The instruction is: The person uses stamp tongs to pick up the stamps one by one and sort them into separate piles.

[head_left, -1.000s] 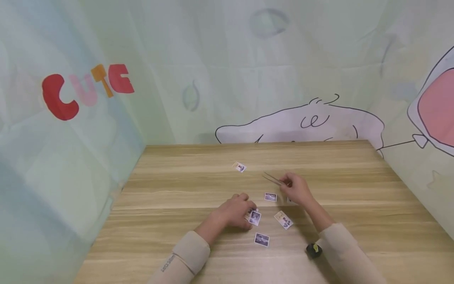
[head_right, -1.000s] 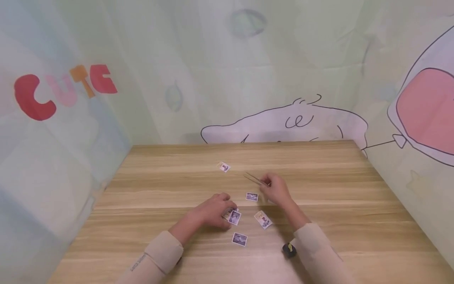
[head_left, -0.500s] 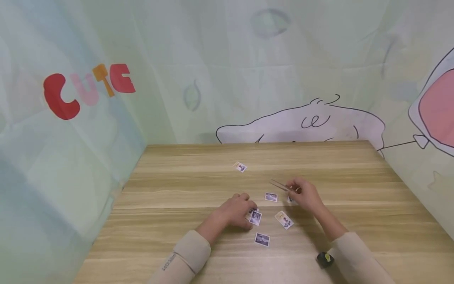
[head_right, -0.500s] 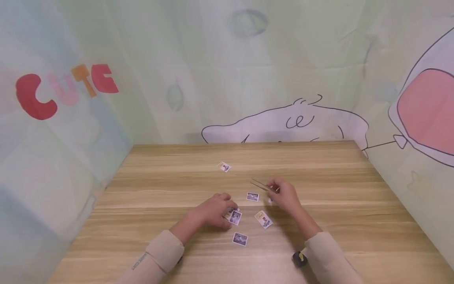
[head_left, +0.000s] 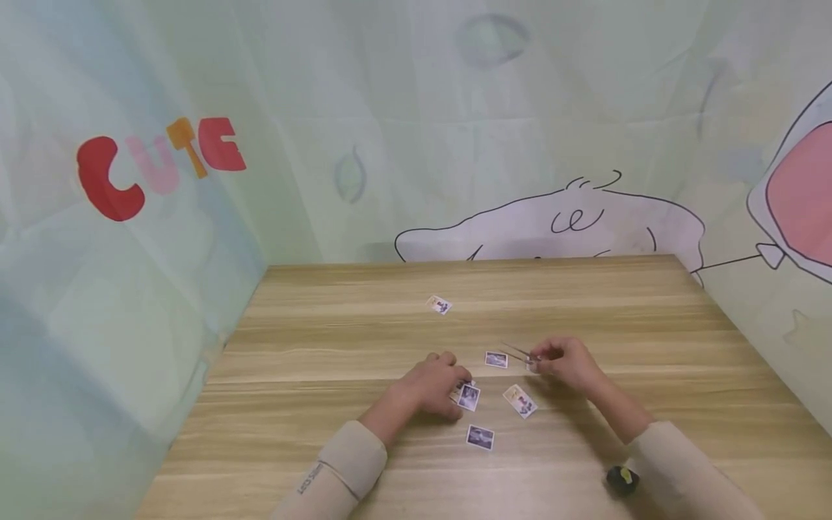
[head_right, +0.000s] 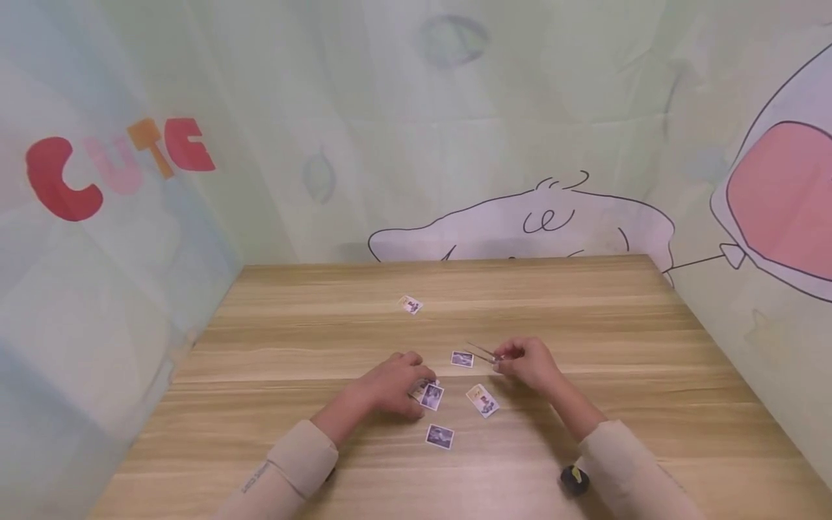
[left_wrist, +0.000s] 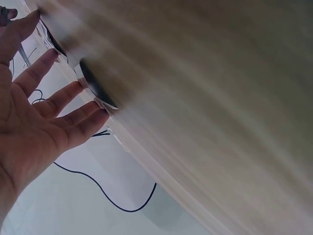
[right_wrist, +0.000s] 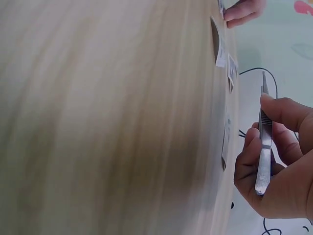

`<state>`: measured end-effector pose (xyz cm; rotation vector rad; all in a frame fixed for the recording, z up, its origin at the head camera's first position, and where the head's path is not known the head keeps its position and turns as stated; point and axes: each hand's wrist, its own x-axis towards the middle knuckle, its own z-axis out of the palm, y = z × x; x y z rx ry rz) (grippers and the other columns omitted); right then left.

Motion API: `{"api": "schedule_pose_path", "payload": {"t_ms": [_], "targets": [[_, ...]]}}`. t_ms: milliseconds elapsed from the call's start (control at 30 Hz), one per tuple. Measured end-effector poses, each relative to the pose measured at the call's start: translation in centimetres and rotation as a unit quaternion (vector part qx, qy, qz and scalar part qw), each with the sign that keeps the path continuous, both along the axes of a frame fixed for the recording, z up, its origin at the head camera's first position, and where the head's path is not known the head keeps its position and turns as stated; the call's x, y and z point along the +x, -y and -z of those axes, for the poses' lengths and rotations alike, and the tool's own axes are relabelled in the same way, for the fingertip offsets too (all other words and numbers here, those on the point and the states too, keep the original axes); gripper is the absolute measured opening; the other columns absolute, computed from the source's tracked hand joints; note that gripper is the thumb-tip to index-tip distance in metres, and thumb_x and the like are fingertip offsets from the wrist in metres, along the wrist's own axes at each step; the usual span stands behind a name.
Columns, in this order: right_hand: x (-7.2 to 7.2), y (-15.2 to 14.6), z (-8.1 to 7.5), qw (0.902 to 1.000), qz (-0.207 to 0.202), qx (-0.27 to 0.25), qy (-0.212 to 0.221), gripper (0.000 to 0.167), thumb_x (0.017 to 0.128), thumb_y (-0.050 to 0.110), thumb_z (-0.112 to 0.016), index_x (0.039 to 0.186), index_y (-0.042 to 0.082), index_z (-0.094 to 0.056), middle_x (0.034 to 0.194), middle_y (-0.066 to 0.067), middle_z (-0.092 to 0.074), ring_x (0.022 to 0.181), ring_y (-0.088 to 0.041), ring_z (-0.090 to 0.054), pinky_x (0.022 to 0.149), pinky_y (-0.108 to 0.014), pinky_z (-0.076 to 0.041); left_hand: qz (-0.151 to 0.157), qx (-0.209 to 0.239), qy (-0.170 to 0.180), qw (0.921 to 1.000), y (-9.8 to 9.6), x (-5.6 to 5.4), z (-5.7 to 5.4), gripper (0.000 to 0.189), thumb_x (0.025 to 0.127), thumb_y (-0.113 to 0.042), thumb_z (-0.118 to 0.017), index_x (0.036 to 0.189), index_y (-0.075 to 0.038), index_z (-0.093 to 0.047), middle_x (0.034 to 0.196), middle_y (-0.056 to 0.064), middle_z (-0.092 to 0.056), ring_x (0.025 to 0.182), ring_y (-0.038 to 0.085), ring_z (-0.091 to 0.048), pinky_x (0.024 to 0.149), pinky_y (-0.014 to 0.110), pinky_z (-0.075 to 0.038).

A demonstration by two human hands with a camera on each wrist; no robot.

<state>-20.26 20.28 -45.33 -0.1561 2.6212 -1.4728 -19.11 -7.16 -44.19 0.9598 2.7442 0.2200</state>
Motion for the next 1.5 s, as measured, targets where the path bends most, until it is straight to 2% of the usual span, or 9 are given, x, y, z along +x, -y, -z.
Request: {"api": "schedule_pose_path", "payload": {"t_ms": [267, 500, 667, 833, 967, 1267, 1500], "targets": [[0.3, -0.6, 0.2, 0.9998, 0.008, -0.001, 0.018, 0.022, 0.073, 0.002, -0.073, 0.093, -0.004, -0.066, 0.078, -0.005, -0.06, 0.07, -0.019, -0.053, 0.06, -0.028, -0.048, -0.001, 0.001, 0.001, 1.0, -0.2, 0.0, 0.0, 0.061, 0.065, -0.037, -0.078, 0.121, -0.023, -0.061, 0.112, 0.004, -0.05, 0.095, 0.02, -0.047, 0.075, 0.031, -0.045], [0.5, -0.7, 0.4, 0.9996, -0.004, 0.026, -0.01, 0.018, 0.071, -0.001, -0.072, 0.088, -0.004, -0.066, 0.075, -0.003, -0.061, 0.069, -0.018, -0.053, 0.061, -0.028, -0.047, -0.005, -0.002, -0.001, 1.0, -0.4, -0.1, 0.0, 0.06, 0.066, -0.04, -0.077, 0.12, -0.022, -0.061, 0.105, 0.001, -0.049, 0.088, 0.017, -0.045, 0.07, 0.027, -0.043], [0.7, -0.9, 0.5, 0.9994, -0.017, 0.031, -0.005, 0.017, 0.07, -0.004, -0.071, 0.086, -0.005, -0.066, 0.073, -0.003, -0.061, 0.066, -0.016, -0.054, 0.059, -0.027, -0.048, -0.015, 0.002, -0.007, 0.9999, -0.6, 0.1, 0.0, 0.059, 0.068, -0.044, -0.076, 0.119, -0.02, -0.061, 0.101, 0.0, -0.047, 0.085, 0.016, -0.042, 0.066, 0.027, -0.041], [0.9, -1.2, 0.3, 0.9988, -0.022, 0.045, 0.0, 0.017, 0.069, -0.003, -0.072, 0.085, -0.005, -0.065, 0.073, -0.002, -0.061, 0.066, -0.016, -0.055, 0.061, -0.029, -0.048, 0.006, 0.017, -0.021, 0.9996, -1.1, 0.0, 0.0, 0.058, 0.069, -0.044, -0.075, 0.12, -0.02, -0.06, 0.114, 0.004, -0.05, 0.098, 0.019, -0.048, 0.079, 0.032, -0.045], [0.9, -1.3, 0.1, 0.9987, -0.021, 0.047, 0.002, 0.017, 0.069, -0.002, -0.072, 0.085, -0.005, -0.065, 0.072, -0.003, -0.06, 0.066, -0.017, -0.054, 0.06, -0.029, -0.047, 0.028, 0.029, -0.022, 0.999, -1.7, -0.2, -0.1, 0.057, 0.071, -0.045, -0.074, 0.121, -0.02, -0.06, 0.124, 0.007, -0.049, 0.107, 0.022, -0.049, 0.088, 0.036, -0.043], [0.4, -1.3, 0.4, 0.9985, -0.023, 0.049, 0.001, 0.016, 0.07, 0.0, -0.073, 0.084, -0.004, -0.065, 0.071, -0.002, -0.06, 0.065, -0.017, -0.053, 0.058, -0.029, -0.046, 0.053, 0.019, -0.021, 0.9982, -2.7, -0.6, -0.1, 0.06, 0.073, -0.047, -0.073, 0.125, -0.02, -0.058, 0.132, 0.009, -0.046, 0.115, 0.024, -0.046, 0.094, 0.038, -0.041], [0.3, -1.3, 0.3, 0.9988, -0.028, 0.039, -0.002, 0.017, 0.069, -0.001, -0.072, 0.084, -0.005, -0.065, 0.071, -0.003, -0.06, 0.064, -0.017, -0.053, 0.056, -0.027, -0.046, 0.058, 0.016, -0.015, 0.9981, -3.2, -0.8, 0.0, 0.06, 0.073, -0.046, -0.073, 0.125, -0.019, -0.058, 0.128, 0.007, -0.047, 0.11, 0.022, -0.049, 0.09, 0.036, -0.044]]}}
